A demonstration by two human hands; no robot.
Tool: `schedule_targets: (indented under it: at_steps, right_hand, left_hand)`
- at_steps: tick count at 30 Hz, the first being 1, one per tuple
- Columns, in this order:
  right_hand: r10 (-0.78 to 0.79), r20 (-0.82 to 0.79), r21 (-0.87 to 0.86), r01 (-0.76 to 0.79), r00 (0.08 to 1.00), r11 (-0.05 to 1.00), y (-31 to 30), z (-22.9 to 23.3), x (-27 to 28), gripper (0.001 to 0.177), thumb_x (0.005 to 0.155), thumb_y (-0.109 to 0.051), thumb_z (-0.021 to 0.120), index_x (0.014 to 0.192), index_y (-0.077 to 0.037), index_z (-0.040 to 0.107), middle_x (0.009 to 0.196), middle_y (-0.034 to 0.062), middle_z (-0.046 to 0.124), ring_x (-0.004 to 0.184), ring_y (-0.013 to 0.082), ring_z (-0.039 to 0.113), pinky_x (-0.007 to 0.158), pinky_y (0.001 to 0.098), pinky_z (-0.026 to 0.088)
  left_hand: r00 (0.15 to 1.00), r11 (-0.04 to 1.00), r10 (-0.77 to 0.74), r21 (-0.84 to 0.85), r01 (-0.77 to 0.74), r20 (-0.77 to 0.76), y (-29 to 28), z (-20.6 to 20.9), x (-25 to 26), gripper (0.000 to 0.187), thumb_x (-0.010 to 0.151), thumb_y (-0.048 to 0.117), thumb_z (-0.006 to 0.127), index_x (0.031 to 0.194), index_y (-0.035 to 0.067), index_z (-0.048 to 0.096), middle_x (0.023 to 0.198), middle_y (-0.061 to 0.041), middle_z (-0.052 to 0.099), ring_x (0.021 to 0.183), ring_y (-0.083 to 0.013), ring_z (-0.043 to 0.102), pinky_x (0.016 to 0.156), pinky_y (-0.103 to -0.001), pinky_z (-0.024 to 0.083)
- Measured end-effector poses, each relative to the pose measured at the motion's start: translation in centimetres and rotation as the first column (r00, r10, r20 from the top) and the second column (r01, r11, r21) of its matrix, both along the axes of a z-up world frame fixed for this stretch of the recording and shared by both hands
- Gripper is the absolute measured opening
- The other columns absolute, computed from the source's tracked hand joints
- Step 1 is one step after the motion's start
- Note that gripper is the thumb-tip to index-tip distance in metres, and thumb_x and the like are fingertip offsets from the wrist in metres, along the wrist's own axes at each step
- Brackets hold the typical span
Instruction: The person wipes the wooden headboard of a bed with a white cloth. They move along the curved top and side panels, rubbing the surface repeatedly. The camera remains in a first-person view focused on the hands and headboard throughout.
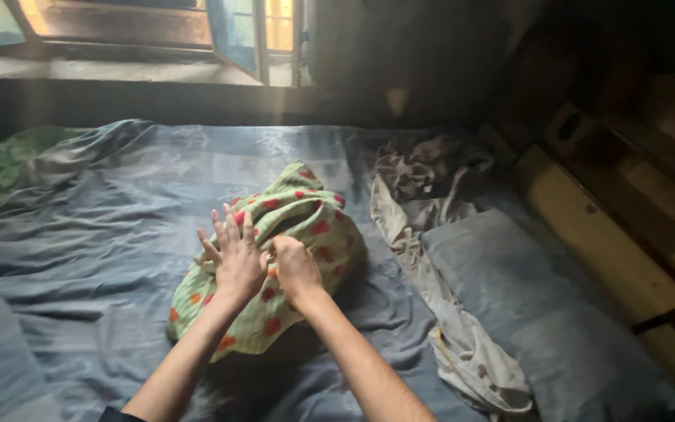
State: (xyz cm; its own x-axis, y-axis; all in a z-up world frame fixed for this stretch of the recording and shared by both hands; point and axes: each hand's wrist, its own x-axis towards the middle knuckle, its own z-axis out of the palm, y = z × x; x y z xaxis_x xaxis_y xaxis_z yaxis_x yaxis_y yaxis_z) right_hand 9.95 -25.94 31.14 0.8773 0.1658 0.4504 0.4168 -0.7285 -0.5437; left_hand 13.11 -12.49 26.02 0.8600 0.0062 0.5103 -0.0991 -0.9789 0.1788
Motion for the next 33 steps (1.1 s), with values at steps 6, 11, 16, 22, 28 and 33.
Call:
schedule_targets:
  at_steps: [6,11,16,22,28,33]
  right_hand:
    - [-0.054,-0.031,0.030,0.055,0.998,0.998,-2.7,1.0,0.4,0.007,0.092,-0.005,0.061,0.094,-0.006,0.067,0.103,0.0165,0.073,0.096,0.0391,0.070,0.081,0.0489,0.056]
    - [-0.075,-0.030,0.035,0.076,0.997,0.996,-5.4,1.1,1.3,0.006,0.092,-0.006,0.063,0.094,-0.006,0.069,0.104,0.0157,0.073,0.095,0.0383,0.071,0.080,0.0485,0.056]
    - [-0.097,0.016,0.053,0.096,0.995,0.994,-8.0,1.3,2.1,0.009,0.090,-0.006,0.065,0.098,-0.006,0.069,0.104,0.0161,0.073,0.095,0.0376,0.071,0.081,0.0473,0.057]
    - [-0.153,0.052,0.014,0.152,0.987,0.988,-10.7,1.2,2.7,0.010,0.090,-0.005,0.063,0.098,-0.006,0.070,0.104,0.0167,0.073,0.096,0.0390,0.070,0.082,0.0487,0.056]
    - [-0.170,0.015,0.063,0.169,0.985,0.984,-13.4,1.6,2.8,0.012,0.090,-0.006,0.061,0.100,-0.004,0.069,0.104,0.0189,0.072,0.096,0.0416,0.069,0.081,0.0501,0.055]
    - [-0.199,0.037,0.072,0.197,0.979,0.978,-16.5,1.3,2.5,0.015,0.092,-0.004,0.057,0.101,-0.003,0.069,0.106,0.0201,0.071,0.097,0.0425,0.068,0.081,0.0504,0.054]
  left_hand:
    - [0.994,0.997,-0.076,0.004,0.076,0.082,-3.4,0.7,1.1,0.094,0.082,0.045,0.069,0.159,0.005,0.031,0.170,-0.028,0.010,0.159,-0.0431,0.000,0.121,-0.067,-0.009]
    - [0.988,0.995,-0.088,0.053,0.082,0.125,-6.1,0.8,2.1,0.091,0.085,0.047,0.068,0.158,0.005,0.035,0.170,-0.027,0.013,0.160,-0.0426,0.001,0.122,-0.066,-0.009]
    - [0.986,0.992,-0.118,0.049,0.114,0.114,-9.1,1.0,3.3,0.092,0.084,0.048,0.068,0.159,0.008,0.033,0.170,-0.026,0.013,0.158,-0.0428,0.002,0.121,-0.067,-0.008]
    - [0.979,0.986,-0.164,0.028,0.162,0.118,-12.3,1.1,4.3,0.088,0.085,0.046,0.064,0.158,0.008,0.033,0.169,-0.025,0.015,0.158,-0.0421,0.003,0.121,-0.067,-0.008]
    - [0.959,0.979,-0.202,0.068,0.192,0.201,-15.7,0.9,4.9,0.077,0.092,0.040,0.056,0.157,0.005,0.036,0.169,-0.026,0.020,0.159,-0.0427,0.008,0.121,-0.068,-0.006]
    - [0.960,0.970,-0.232,0.106,0.218,0.155,-19.2,0.8,5.4,0.077,0.090,0.038,0.055,0.157,0.006,0.036,0.168,-0.025,0.021,0.158,-0.0423,0.012,0.121,-0.068,-0.005]
